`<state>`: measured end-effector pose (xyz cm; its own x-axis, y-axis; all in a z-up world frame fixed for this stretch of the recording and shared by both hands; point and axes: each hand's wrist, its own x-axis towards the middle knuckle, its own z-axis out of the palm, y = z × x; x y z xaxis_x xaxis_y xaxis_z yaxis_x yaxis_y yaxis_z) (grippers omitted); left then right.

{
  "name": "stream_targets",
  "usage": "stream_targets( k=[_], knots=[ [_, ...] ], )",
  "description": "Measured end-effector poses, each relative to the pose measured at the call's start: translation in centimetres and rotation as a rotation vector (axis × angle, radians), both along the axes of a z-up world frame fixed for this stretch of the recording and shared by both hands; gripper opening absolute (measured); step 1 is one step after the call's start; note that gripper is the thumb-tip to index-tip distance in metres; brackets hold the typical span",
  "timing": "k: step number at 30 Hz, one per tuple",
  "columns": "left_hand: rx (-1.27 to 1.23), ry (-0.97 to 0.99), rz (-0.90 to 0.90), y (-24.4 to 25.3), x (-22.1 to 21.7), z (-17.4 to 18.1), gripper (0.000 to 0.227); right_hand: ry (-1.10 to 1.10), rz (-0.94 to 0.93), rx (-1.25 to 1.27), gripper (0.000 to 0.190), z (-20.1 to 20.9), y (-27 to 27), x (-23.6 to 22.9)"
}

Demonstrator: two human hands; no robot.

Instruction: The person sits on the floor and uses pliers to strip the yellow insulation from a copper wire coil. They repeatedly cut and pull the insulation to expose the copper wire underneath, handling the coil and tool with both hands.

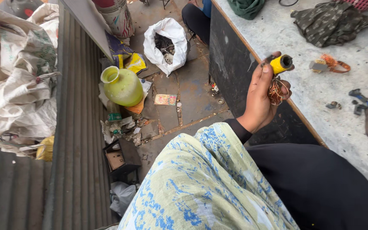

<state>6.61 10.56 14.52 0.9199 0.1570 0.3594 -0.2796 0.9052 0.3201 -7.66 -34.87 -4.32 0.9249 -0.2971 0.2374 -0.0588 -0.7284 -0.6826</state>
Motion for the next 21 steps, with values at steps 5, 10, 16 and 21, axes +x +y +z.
stream_targets(
  k=[5,10,16,21],
  knots=[
    [-0.076,0.116,-0.231,-3.8,0.6,1.2,0.043,-0.021,0.169,-0.048,0.022,6.0,3.3,4.2],
    [0.258,-0.109,-0.006,-4.3,0.8,2.8,0.05,0.107,0.255,0.278,0.026,8.8,8.0,6.9],
    [0.124,-0.077,-0.11,-8.3,4.0,1.7,0.05,0.23,0.312,0.374,0.035,6.9,9.3,8.7],
    [0.187,0.207,-0.436,-15.7,3.0,-5.0,0.044,0.239,0.241,0.344,0.033,5.2,9.0,8.9]
  ],
)
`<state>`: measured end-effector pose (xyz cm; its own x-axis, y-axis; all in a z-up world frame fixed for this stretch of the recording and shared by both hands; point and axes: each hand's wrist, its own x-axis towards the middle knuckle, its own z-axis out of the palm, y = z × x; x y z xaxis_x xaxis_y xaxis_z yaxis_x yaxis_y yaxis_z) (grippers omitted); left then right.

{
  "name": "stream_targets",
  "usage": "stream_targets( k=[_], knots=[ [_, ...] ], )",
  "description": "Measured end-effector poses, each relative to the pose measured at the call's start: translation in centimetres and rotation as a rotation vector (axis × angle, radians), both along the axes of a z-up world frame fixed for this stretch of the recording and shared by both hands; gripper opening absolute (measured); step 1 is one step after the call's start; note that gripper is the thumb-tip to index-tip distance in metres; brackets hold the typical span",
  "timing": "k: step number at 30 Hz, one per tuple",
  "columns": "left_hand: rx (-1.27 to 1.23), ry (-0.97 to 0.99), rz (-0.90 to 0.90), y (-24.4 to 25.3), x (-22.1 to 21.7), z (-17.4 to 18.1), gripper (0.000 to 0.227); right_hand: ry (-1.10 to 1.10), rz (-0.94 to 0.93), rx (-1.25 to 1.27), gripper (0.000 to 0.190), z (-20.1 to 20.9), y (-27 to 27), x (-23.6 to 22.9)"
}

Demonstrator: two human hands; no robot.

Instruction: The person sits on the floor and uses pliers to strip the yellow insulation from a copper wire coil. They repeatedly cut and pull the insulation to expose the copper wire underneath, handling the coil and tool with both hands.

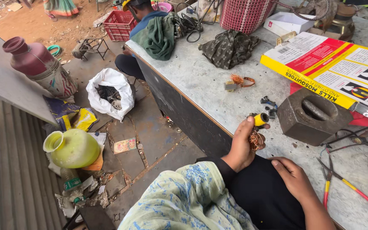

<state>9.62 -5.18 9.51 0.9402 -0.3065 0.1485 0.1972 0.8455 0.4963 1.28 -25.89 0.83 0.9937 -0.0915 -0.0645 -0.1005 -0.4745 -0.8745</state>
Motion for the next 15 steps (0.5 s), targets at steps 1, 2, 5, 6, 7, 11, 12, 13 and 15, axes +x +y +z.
stream_targets(
  k=[1,2,5,6,7,11,12,13,15],
  knots=[
    [0.036,0.034,-0.073,-0.5,-0.1,-1.2,0.043,-0.017,-0.01,0.013,0.032,-0.1,-0.2,-0.2],
    [0.068,0.004,-0.03,-0.7,0.0,-2.1,0.041,-0.034,-0.013,0.029,0.031,-0.1,-0.3,-0.3],
    [0.176,-0.121,0.055,-1.3,0.2,-3.9,0.037,-0.049,-0.043,0.049,0.028,-0.4,0.0,-0.4],
    [0.222,-0.185,0.054,-1.6,0.2,-4.2,0.036,-0.053,-0.06,0.049,0.027,-0.4,-0.1,-0.3],
    [0.267,-0.251,0.053,-1.8,0.0,-4.2,0.034,-0.061,-0.07,0.049,0.027,-0.3,-0.2,-0.4],
    [0.27,-0.281,0.094,-1.3,0.0,-3.3,0.037,-0.117,-0.078,0.071,0.025,-0.4,-0.2,-0.3],
    [0.2,-0.206,0.023,-1.0,0.3,-3.1,0.038,-0.144,-0.074,0.082,0.025,-0.5,-0.2,-0.3],
    [0.131,-0.131,-0.048,-0.7,0.3,-3.1,0.039,-0.128,-0.091,0.068,0.025,-0.7,-0.2,-0.9],
    [0.152,-0.07,-0.035,-0.4,0.4,-2.7,0.037,-0.127,-0.128,0.042,0.024,-0.6,0.0,-0.5]
  ],
)
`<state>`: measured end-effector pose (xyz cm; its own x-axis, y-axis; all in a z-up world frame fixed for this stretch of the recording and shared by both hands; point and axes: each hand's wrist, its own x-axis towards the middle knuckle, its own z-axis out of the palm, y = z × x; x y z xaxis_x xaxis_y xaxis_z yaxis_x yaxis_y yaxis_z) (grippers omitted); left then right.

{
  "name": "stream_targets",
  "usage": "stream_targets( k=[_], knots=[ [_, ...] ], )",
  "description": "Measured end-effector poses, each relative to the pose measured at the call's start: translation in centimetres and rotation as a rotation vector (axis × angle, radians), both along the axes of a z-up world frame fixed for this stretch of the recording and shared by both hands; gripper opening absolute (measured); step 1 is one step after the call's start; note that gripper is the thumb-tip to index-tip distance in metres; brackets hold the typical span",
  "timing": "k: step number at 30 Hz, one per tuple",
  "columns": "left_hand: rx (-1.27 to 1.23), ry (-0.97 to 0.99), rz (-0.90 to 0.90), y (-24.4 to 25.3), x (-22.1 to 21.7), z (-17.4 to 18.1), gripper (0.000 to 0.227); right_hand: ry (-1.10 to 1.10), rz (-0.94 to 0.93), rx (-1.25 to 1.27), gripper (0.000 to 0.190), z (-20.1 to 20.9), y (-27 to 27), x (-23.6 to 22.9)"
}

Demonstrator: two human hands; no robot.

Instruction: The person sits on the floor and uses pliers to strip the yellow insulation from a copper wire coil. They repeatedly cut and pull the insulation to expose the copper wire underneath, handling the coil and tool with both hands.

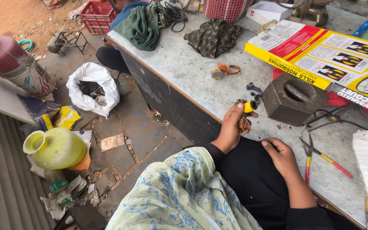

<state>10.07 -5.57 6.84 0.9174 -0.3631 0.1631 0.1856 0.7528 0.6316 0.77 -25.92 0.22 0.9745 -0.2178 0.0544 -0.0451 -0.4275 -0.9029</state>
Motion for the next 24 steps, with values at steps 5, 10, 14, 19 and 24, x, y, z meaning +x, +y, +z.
stream_targets(
  k=[5,10,14,19,24],
  knots=[
    [0.027,-0.006,0.006,0.2,-0.1,0.0,0.038,0.009,-0.021,0.022,0.024,0.8,0.8,-0.2],
    [0.062,-0.06,0.035,0.0,-0.1,-0.2,0.038,0.027,-0.05,-0.01,0.024,1.6,1.1,-0.5],
    [0.053,-0.034,0.029,0.1,-0.3,0.0,0.041,-0.013,-0.035,0.015,0.024,1.0,0.9,-0.5],
    [0.037,-0.085,0.058,0.1,0.0,0.0,0.045,0.001,-0.05,0.048,0.024,0.1,0.2,-0.1],
    [0.059,-0.111,0.085,-0.7,-0.3,-0.4,0.039,-0.051,-0.01,-0.001,0.025,0.1,-0.3,-0.1]
  ],
)
